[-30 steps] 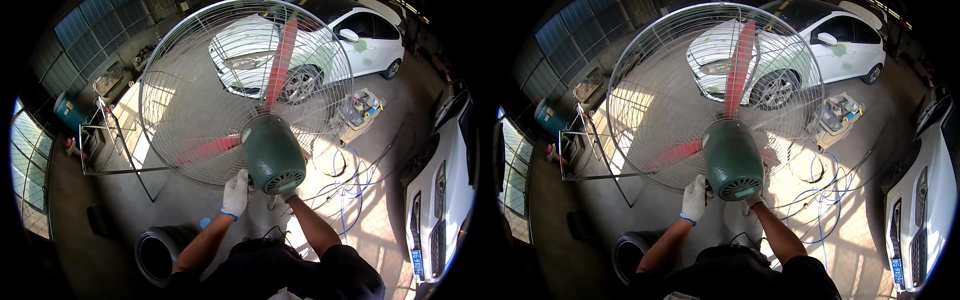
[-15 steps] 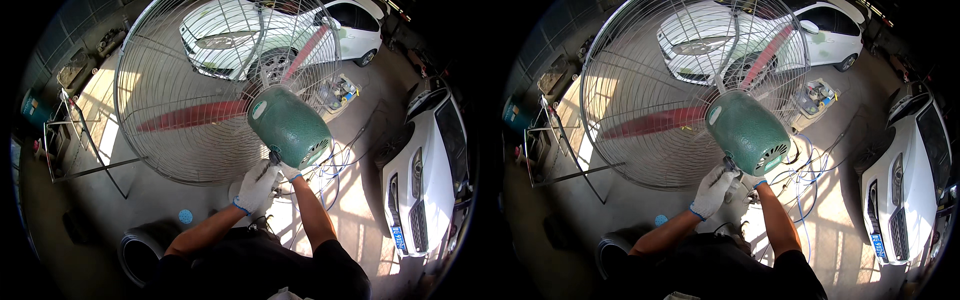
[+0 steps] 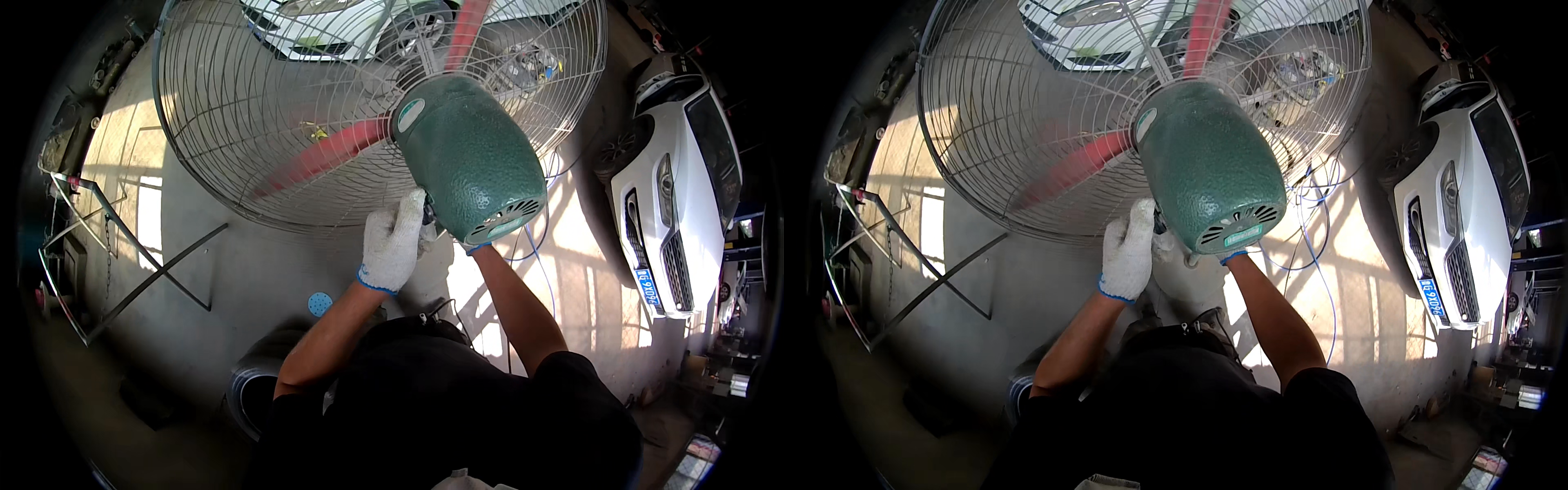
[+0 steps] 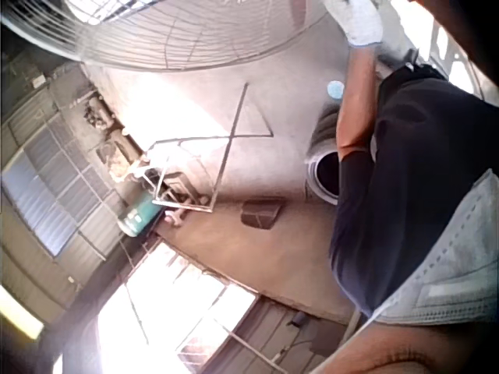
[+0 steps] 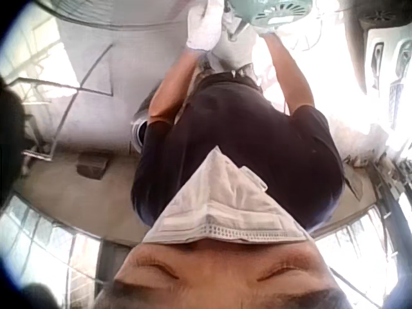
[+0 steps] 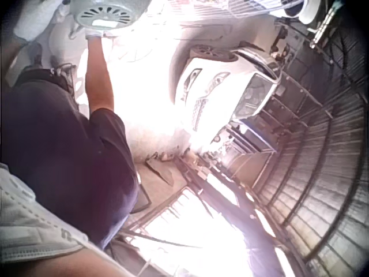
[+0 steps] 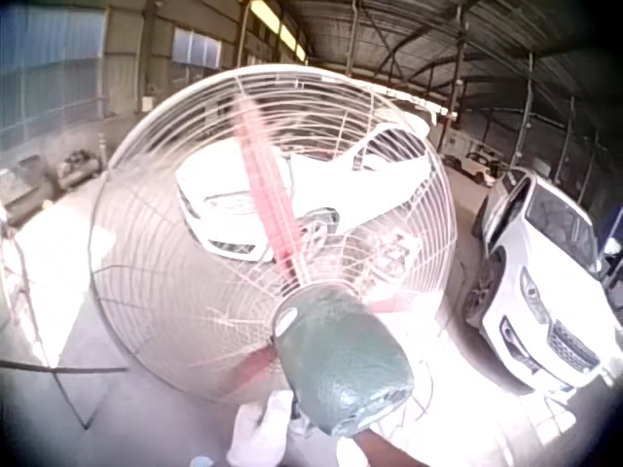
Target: The person uses an orbital sander to smooth the surface of a white car hood. They move the sander across the hood, occasionally pausing to replace the sanding disc and continue sanding different areas.
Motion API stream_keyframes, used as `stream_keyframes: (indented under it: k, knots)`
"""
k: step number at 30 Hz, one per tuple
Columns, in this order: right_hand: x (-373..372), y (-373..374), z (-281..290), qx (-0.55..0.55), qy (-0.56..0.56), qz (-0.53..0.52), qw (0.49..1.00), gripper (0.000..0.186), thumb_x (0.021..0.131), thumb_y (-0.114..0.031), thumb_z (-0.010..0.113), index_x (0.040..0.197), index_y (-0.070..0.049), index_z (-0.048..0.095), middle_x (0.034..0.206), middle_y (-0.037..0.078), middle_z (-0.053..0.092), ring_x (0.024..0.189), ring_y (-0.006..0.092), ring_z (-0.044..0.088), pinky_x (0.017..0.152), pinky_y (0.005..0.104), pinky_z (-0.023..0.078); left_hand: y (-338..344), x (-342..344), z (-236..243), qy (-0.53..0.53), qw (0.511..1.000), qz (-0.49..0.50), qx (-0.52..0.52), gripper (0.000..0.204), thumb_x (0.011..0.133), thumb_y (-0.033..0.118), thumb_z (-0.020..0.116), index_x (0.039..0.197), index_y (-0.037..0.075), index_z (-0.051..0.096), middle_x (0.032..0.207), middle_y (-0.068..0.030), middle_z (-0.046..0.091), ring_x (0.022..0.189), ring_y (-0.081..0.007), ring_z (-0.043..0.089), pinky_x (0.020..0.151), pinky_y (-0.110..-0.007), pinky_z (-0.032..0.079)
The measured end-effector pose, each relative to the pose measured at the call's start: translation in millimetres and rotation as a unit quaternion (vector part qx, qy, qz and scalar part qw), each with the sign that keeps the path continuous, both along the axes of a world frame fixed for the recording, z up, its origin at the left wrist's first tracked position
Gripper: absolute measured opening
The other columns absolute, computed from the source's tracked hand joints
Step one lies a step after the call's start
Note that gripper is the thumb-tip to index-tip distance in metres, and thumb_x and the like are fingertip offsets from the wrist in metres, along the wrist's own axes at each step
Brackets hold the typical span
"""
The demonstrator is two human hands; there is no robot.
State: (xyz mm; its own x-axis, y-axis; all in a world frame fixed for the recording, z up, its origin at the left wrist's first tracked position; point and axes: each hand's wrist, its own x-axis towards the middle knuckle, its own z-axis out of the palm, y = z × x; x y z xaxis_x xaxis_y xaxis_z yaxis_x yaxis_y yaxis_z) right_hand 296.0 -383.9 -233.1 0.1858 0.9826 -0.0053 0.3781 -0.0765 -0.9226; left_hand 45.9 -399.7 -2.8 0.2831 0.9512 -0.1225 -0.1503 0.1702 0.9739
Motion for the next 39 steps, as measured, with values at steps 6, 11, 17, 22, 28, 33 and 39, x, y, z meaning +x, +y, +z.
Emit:
stream_keyframes:
  k: [6,11,17,22,28,33,39]
  knots:
    - [-8,-47,0,0.0,0.008,-0.055,0.998,0.055,0.106,-0.038,0.053,0.155,-0.013,0.043,0.158,0.01,0.046,0.146,0.03,0.04,0.125,0.0483,0.029,4,10,-4,0.036,0.997,-0.042,0.054,0.052,0.11,0.043,0.053,0.079,0.003,0.067,0.063,-0.0025,0.06,0.056,-0.0092,0.054,0.052,-0.029,0.041]
    - [21,-117,-3,-0.004,0.015,-0.093,0.996,0.056,0.106,-0.038,0.052,0.156,-0.014,0.04,0.158,0.01,0.045,0.146,0.0298,0.039,0.126,0.0485,0.028,-30,49,3,0.05,0.989,-0.136,0.035,0.051,0.107,0.041,0.061,0.073,0.002,0.064,0.059,-0.002,0.057,0.054,-0.0096,0.054,0.051,-0.029,0.041]
    - [85,-182,-5,0.016,0.024,-0.101,0.994,0.057,0.107,-0.037,0.051,0.157,-0.014,0.038,0.159,0.009,0.044,0.147,0.0296,0.039,0.126,0.0487,0.027,-100,119,22,0.077,0.984,-0.154,0.048,0.052,0.107,0.043,0.061,0.077,0.0,0.067,0.059,-0.0022,0.057,0.053,-0.0104,0.054,0.051,-0.03,0.042]
    - [154,-213,-20,0.051,0.055,-0.043,0.996,0.058,0.107,-0.037,0.051,0.159,-0.014,0.036,0.159,0.009,0.044,0.147,0.0294,0.039,0.127,0.0488,0.027,-155,187,22,0.085,0.985,-0.132,0.07,0.053,0.108,0.049,0.055,0.088,0.002,0.069,0.064,-0.0023,0.059,0.056,-0.0104,0.054,0.052,-0.028,0.042]
    - [157,-238,26,0.066,0.039,-0.04,0.996,0.045,0.105,-0.028,0.055,0.145,-0.009,0.049,0.145,0.011,0.056,0.133,0.0274,0.051,0.115,0.0443,0.04,-217,236,37,0.088,0.995,-0.039,0.013,0.056,0.106,0.056,0.052,0.081,0.008,0.062,0.064,-0.0007,0.056,0.052,-0.0082,0.048,0.049,-0.025,0.037]
    - [145,-249,65,0.186,-0.026,-0.056,0.981,0.026,0.097,-0.017,0.068,0.12,-0.004,0.066,0.112,0.011,0.073,0.104,0.0263,0.069,0.092,0.0396,0.055,-249,229,37,0.109,0.993,0.039,-0.007,0.054,0.107,0.055,0.05,0.086,0.007,0.063,0.063,-0.0007,0.056,0.05,-0.0076,0.047,0.045,-0.023,0.032]
    - [90,-257,71,0.13,0.189,-0.009,0.973,0.031,0.088,-0.018,0.079,0.114,-0.002,0.071,0.102,0.012,0.077,0.095,0.0165,0.071,0.084,0.0335,0.056,-274,168,41,0.111,0.983,0.143,-0.025,0.05,0.107,0.054,0.052,0.086,0.009,0.06,0.063,0.0007,0.055,0.049,-0.0084,0.046,0.045,-0.025,0.036]
